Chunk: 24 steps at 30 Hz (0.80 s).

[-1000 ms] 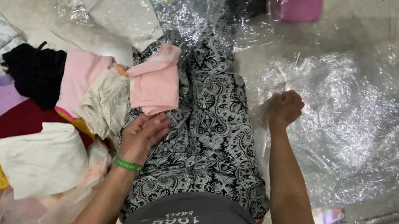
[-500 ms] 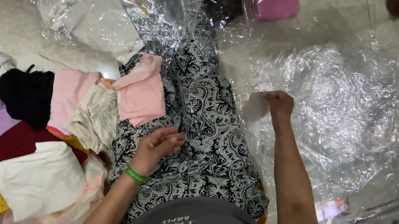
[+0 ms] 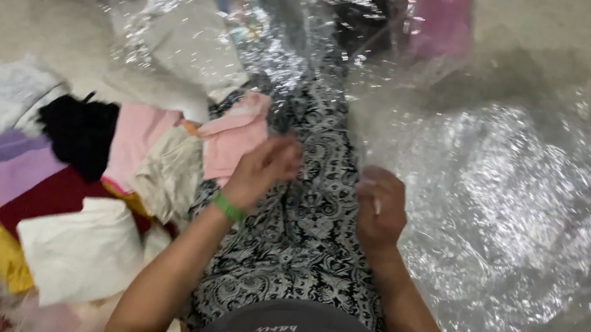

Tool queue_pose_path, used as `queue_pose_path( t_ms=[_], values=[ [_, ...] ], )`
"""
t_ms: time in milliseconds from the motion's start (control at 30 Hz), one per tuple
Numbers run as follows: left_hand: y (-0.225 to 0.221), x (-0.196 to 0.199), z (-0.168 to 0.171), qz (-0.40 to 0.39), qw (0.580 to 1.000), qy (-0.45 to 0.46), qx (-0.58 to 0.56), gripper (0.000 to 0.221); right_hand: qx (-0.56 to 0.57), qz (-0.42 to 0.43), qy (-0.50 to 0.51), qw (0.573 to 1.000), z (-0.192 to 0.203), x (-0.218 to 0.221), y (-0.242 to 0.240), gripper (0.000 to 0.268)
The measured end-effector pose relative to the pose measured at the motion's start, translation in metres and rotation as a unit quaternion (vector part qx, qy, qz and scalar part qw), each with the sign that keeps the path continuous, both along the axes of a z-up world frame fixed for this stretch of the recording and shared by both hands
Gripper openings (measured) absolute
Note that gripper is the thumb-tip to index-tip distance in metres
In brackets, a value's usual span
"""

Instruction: The person folds various pieces of clothing, including a pink top, a white garment, and a red fabric, by hand and organizes them with other items already in plastic bags on the floor.

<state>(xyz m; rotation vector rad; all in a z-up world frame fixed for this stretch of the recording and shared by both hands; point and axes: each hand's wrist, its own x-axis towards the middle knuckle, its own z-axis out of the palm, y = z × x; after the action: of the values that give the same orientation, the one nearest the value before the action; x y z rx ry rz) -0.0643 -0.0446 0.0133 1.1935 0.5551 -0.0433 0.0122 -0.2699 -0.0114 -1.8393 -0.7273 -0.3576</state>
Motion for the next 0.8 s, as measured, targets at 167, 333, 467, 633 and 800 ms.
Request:
queue_pose_path(
  t_ms=[167,333,467,633,800],
  values=[
    [0.039,0.03,0.022,0.033,0.999,-0.036,-0.015,0.105,-0.074,0.147,-0.05,0.985,-0.029,-0.032,0.016,0.008],
    [0.065,0.041,-0.021,0.018,0.986,0.121,0.113,0.048,-0.133,0.207,-0.065,0.967,-0.022,-0.043,0.021,0.009],
    [0.033,0.035,0.018,0.05,0.992,0.108,0.036,0.037,-0.21,0.247,0.305,0.895,0.04,-0.032,0.037,0.089],
    [-0.013,0.013,0.031,-0.053,0.979,-0.07,-0.184,0.049,-0.034,0.163,0.401,0.901,0.071,-0.025,0.065,0.09],
    [-0.012,-0.001,0.042,0.122,0.969,-0.073,-0.201,0.037,-0.008,0.052,0.473,0.879,0.085,-0.012,0.062,0.041]
  ],
)
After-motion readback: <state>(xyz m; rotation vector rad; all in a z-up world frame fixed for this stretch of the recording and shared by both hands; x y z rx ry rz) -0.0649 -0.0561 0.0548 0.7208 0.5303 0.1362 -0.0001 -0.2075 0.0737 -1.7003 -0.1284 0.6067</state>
